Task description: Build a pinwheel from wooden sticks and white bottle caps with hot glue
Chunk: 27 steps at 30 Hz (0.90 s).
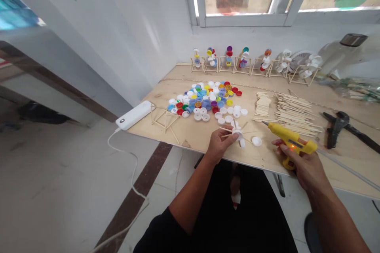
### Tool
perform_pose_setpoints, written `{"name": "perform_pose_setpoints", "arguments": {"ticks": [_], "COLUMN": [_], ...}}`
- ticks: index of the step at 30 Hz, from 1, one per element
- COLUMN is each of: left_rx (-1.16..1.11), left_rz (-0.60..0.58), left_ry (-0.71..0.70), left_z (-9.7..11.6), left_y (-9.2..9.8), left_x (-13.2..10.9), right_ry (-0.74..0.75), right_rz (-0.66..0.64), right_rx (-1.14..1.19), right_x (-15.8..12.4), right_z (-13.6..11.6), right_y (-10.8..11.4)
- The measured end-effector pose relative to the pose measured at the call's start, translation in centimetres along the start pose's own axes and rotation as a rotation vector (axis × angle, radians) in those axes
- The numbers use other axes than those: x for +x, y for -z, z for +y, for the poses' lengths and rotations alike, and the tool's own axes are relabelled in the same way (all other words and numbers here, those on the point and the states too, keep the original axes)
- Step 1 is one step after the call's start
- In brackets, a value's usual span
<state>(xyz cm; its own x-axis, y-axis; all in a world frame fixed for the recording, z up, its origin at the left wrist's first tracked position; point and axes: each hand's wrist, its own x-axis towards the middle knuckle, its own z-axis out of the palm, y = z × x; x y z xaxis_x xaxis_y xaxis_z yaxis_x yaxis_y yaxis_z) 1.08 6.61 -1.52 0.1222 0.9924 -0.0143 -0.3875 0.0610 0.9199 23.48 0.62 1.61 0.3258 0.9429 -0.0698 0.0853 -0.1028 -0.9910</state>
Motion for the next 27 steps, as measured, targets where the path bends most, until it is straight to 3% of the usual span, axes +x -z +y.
{"name": "perform_pose_setpoints", "arguments": {"ticks": [13,27], "left_rx": [0.034,0.034], "left_rz": [0.004,0.022], "left_ry": [0.005,-0.001], "left_z": [0.35,0.34], "left_y": [-0.13,-0.27], "left_x": [-0.02,-0.08], "right_ry": [-0.100,-0.067], "right_rz": [-0.072,-0.096], "right_rx": [0.043,-0.021], "right_x": [-0.33,-0.22], "right_z": [0.07,0.58], "right_y": [-0.50,-0.33]}}
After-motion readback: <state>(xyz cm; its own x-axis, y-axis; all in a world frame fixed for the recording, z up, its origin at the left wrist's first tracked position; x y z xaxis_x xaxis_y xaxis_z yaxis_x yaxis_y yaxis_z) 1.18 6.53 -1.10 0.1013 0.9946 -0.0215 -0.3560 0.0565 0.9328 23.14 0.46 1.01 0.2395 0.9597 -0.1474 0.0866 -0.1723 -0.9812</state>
